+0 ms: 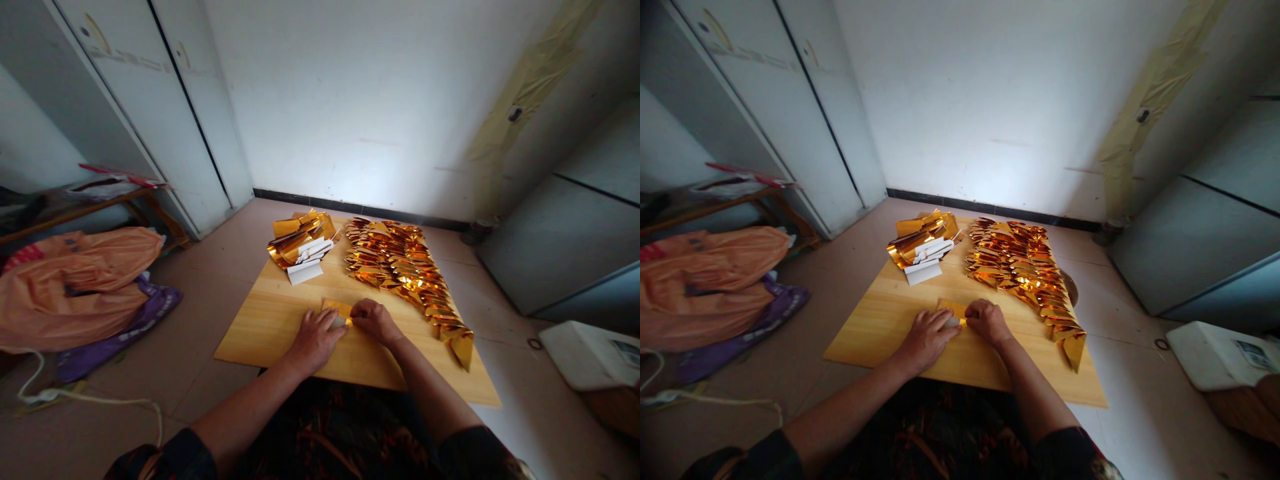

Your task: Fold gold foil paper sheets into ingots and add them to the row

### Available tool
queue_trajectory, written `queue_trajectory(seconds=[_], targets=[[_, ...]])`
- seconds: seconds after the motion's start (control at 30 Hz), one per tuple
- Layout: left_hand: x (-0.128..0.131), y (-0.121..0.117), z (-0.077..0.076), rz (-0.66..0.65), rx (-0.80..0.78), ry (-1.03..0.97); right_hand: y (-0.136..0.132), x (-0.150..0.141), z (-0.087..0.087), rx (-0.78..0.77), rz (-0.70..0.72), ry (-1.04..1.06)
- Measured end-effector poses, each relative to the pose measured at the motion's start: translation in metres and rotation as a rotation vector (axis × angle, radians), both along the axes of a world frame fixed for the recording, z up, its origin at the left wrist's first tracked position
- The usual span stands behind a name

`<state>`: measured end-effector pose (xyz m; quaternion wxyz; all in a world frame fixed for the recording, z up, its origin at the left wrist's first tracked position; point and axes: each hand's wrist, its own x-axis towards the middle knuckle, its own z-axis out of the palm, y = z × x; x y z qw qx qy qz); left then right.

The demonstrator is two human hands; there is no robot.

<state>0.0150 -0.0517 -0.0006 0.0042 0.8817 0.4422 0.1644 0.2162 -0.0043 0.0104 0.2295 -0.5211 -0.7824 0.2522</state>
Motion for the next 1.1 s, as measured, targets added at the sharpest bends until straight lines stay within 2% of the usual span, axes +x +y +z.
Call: queue_trajectory(seconds=[0.2, 0.4, 0.53, 0.8, 1.1], targets=[[0.001, 0.001, 0.001, 0.004, 0.005, -0.028, 0.002, -0.001, -0.004, 0.030, -0.021, -0.004], [0.001, 0.001, 0.000, 0.001, 0.009, -0.017, -0.004, -0.015, 0.004, 0.038, -0.142, -0.194], [0.001, 0.000, 0.000, 0.009, -0.005, -0.014, -0.003, -0.015, 0.006, -0.013, -0.173, -0.160], [0.001, -0.001, 0.001, 0.013, -0.021, -0.020, 0.002, -0.002, 0.001, -0.074, -0.094, 0.003], [0.002, -0.001, 0.003, 0.032, -0.029, -0.027, 0.002, -0.002, -0.002, -0.049, -0.065, -0.008]])
